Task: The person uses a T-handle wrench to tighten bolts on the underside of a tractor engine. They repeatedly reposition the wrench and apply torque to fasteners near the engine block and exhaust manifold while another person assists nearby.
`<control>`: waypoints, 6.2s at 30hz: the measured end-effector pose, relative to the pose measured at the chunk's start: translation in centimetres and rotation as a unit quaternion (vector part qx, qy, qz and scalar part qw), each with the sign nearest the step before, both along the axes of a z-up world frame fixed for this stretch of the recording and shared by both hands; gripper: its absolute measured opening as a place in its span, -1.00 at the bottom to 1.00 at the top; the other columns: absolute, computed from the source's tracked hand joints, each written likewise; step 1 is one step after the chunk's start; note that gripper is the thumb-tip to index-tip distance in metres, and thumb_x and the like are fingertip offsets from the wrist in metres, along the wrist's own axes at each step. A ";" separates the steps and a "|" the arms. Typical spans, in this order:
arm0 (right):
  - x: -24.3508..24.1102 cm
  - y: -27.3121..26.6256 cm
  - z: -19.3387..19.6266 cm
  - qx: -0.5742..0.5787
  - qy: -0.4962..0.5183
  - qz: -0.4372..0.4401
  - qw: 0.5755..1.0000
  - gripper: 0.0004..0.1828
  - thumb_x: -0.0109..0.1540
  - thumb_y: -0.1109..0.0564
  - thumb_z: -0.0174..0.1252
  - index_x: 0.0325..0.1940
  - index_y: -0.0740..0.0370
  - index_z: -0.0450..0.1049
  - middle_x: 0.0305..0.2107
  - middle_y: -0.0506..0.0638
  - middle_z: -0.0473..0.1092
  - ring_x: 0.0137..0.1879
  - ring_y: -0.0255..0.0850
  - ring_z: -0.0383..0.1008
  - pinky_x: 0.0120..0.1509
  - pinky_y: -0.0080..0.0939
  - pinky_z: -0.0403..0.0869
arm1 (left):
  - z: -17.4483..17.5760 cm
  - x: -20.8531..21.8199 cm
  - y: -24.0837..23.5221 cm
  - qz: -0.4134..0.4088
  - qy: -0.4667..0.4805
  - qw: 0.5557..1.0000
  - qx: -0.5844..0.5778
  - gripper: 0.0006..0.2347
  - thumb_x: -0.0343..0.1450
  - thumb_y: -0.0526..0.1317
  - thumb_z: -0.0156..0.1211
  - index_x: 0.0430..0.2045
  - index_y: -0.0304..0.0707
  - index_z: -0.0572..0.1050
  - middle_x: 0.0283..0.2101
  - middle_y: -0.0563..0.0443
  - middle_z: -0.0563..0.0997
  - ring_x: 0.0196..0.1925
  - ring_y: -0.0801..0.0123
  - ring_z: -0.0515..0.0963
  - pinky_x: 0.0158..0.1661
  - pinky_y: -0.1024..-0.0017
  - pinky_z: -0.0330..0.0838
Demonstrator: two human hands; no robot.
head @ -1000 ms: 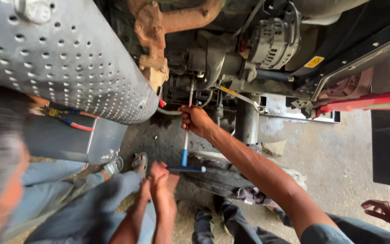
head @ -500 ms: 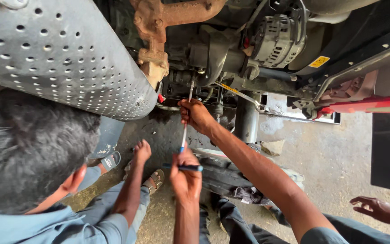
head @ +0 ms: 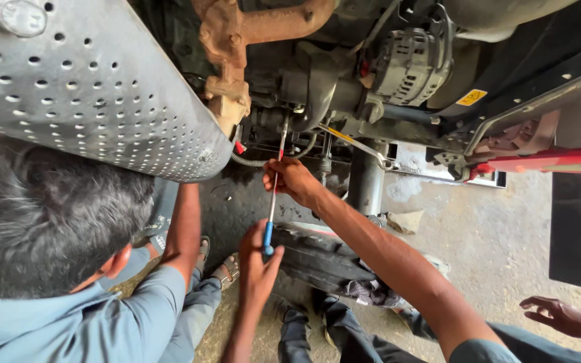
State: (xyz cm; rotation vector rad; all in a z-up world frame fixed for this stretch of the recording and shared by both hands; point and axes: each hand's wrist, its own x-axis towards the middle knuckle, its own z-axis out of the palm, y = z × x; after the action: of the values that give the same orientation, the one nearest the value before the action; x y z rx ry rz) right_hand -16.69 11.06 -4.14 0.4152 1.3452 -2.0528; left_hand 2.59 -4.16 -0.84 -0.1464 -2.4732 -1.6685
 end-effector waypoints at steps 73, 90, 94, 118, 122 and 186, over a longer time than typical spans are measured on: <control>1.0 2.4 0.2 0.120 0.106 0.005 0.987 -0.77 0.39 0.00 0.02 -0.11 0.19 0.47 -0.37 -0.02 0.57 -0.48 -0.37 0.39 -0.46 -0.37 0.34 | -1.1 1.6 6.3 0.079 -0.320 0.332 0.884 -0.48 0.33 0.14 0.16 -0.20 -0.48 0.50 -0.46 0.07 0.49 -0.50 0.40 0.45 -0.43 0.46 0.37; 1.7 7.5 1.4 0.136 0.040 -0.019 0.990 -0.52 0.36 -0.23 0.06 -0.06 0.27 0.44 -0.62 -0.18 0.13 -0.65 -0.45 -0.04 -0.64 -0.36 -0.04 | -4.7 -0.1 6.4 0.194 -0.196 0.565 0.778 -0.78 0.43 -0.14 0.09 -0.62 -0.19 0.34 -0.56 0.11 0.36 -0.57 0.47 0.25 -0.45 0.44 0.19; 1.4 6.1 1.5 0.122 0.052 -0.018 0.991 -0.52 0.35 -0.27 0.07 -0.09 0.24 0.42 -0.58 -0.17 0.21 -0.64 -0.45 -0.04 -0.62 -0.38 0.00 | -4.4 0.1 6.2 0.188 -0.171 0.623 0.740 -0.81 0.47 -0.14 0.05 -0.54 -0.16 0.32 -0.54 0.13 0.32 -0.53 0.47 0.26 -0.38 0.44 0.22; 12.2 0.3 0.6 0.063 0.029 0.044 0.997 -0.55 0.45 -0.11 -0.16 -0.11 0.32 0.44 -0.64 0.01 0.41 -0.74 -0.32 0.14 -0.67 -0.28 0.14 | 2.4 -6.0 -5.5 0.061 -0.200 0.943 0.258 -0.75 0.59 -0.10 0.11 -0.14 -0.39 0.48 -0.40 0.01 0.49 -0.46 0.50 0.39 -0.48 0.56 0.24; 15.0 3.4 -2.3 0.062 -0.002 0.027 0.998 -0.51 0.46 -0.15 -0.15 -0.12 0.34 0.42 -0.66 0.02 0.40 -0.72 -0.35 0.11 -0.66 -0.30 0.12 | -7.1 -17.8 -3.3 0.091 -0.216 0.892 0.388 -0.65 0.48 -0.17 0.15 0.14 -0.27 0.37 0.08 -0.09 0.55 0.04 0.26 0.62 -0.03 0.32 0.57; 4.8 0.9 4.7 0.069 0.018 0.098 0.993 -0.58 0.46 -0.09 -0.14 -0.14 0.32 0.43 -0.67 -0.02 0.35 -0.74 -0.37 0.10 -0.66 -0.31 0.12 | -16.3 -32.4 -1.3 0.056 -0.354 0.836 0.415 -0.57 0.33 0.22 0.21 -0.09 -0.01 0.48 -0.24 0.13 0.60 -0.29 0.54 0.55 -0.35 0.51 0.41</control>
State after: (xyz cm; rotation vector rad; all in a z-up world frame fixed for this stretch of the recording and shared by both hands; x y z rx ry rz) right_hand -11.92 11.99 0.58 0.2937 1.4942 -1.8216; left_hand -29.80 -5.50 -17.12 0.8311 -1.7377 -2.9168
